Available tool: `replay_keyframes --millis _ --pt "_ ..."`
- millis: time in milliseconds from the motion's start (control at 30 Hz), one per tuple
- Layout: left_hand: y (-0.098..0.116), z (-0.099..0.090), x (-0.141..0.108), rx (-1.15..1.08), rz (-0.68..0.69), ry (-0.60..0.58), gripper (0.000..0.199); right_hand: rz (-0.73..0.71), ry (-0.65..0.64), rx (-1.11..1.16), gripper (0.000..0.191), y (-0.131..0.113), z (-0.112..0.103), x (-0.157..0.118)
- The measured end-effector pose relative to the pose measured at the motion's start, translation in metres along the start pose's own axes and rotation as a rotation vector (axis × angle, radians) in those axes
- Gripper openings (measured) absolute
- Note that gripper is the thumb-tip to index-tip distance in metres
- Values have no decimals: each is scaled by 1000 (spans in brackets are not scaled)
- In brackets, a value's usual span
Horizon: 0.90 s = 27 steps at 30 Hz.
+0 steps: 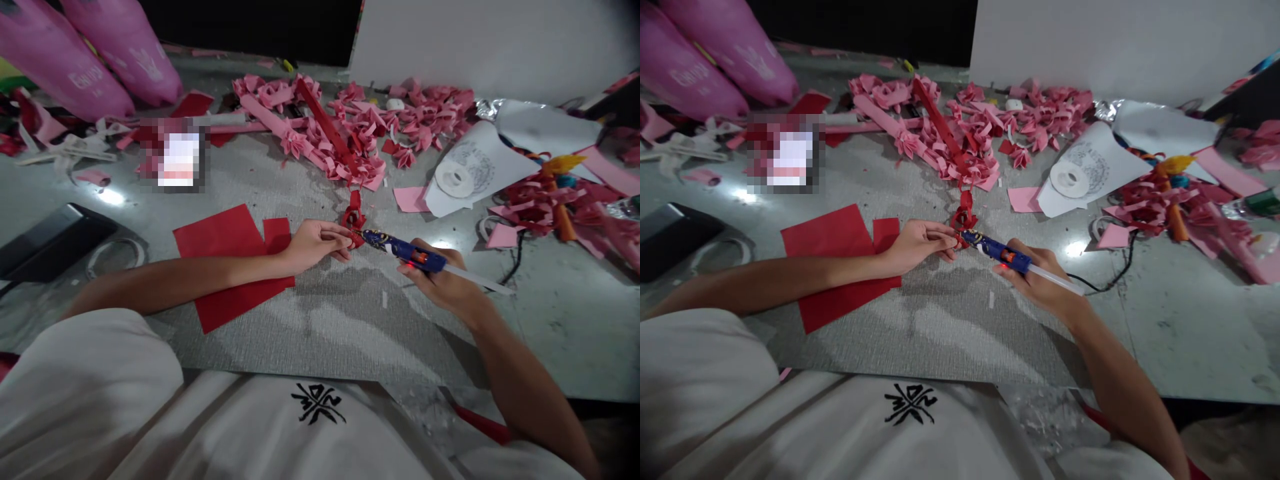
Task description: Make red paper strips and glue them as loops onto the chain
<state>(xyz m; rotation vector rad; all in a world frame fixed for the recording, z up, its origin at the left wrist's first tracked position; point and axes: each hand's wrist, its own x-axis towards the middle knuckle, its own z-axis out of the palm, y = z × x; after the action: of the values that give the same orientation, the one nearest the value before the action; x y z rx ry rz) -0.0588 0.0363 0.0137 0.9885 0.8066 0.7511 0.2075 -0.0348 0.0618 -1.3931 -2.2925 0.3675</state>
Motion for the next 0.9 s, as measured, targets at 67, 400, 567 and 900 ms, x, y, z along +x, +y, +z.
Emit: replay_keyframes --millis 67,400,567,900 --pt "-1 -1 0 -7 7 -5 26 21 -21 -14 37 2 0 0" --pt "-5 -4 2 -33 34 -27 30 -11 64 -133 33 7 -1 -4" --pt "-4 -5 2 15 41 -39 31 -40 190 -102 30 -1 -7 -9" --pt "-1 -2 1 -16 28 -27 24 6 29 42 32 -1 -7 -4"
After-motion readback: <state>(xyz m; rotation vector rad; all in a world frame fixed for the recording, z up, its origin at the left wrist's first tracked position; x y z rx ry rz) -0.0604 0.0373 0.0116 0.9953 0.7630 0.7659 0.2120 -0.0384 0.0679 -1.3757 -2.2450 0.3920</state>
